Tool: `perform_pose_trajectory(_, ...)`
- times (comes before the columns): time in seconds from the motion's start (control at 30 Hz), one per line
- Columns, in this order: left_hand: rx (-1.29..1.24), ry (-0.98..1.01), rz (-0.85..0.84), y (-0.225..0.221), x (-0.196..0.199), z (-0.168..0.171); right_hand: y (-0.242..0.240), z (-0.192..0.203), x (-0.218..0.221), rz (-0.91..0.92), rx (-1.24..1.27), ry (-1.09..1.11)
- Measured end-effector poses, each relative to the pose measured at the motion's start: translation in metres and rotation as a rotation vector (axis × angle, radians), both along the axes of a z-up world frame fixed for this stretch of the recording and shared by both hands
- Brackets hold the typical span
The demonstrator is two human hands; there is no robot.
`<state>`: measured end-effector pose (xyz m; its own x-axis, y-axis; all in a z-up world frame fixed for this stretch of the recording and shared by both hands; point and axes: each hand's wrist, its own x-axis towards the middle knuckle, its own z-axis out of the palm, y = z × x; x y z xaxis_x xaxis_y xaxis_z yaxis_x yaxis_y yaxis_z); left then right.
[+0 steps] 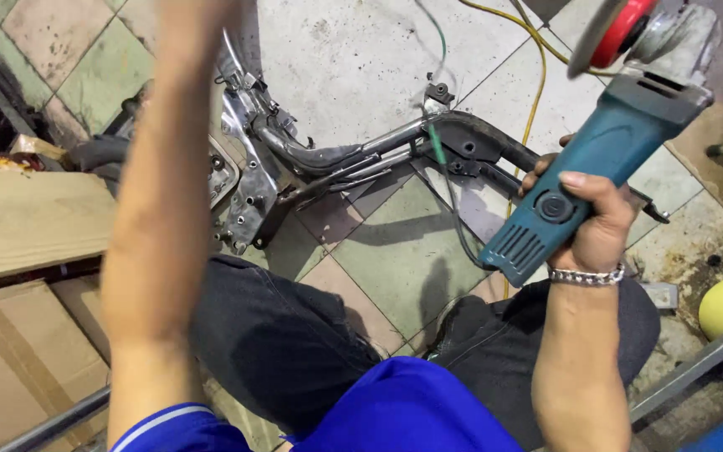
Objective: Sanding a motorcycle frame using an angle grinder to prepare the surface
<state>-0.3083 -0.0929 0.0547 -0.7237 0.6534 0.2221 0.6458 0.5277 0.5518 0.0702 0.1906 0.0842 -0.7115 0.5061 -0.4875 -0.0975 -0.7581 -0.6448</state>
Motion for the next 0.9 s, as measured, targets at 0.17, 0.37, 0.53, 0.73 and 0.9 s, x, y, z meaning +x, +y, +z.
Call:
perform_pose_trajectory(0.17, -0.277, -0.531, 0.131, 0.052, 0.192, 0.112, -0.008, -0.018, -0.009, 0.047, -0.065, 0.067)
perform_pose_trajectory(0.37, -0.013, -0.483, -0.306, 0.034, 0.248, 0.052, -0.044, -0.047, -0.025, 0.132, 0.026, 0.020)
perform_pose_trajectory(0.53, -0.585, -0.290, -0.657, 0.016, 0.245, 0.012, -0.093, -0.009, -0.041, 0.215, 0.078, 0.098)
perform_pose_trajectory(0.73, -1.068, 0.163, -0.278, -0.140, 0.154, 0.005, -0.109, -0.005, -0.043, 0.254, 0.129, 0.101)
perform_pose_trajectory(0.9, -1.352, -0.506, 0.079, -0.212, 0.204, 0.004, -0.120, -0.037, -0.033, 0.262, 0.109, 0.023)
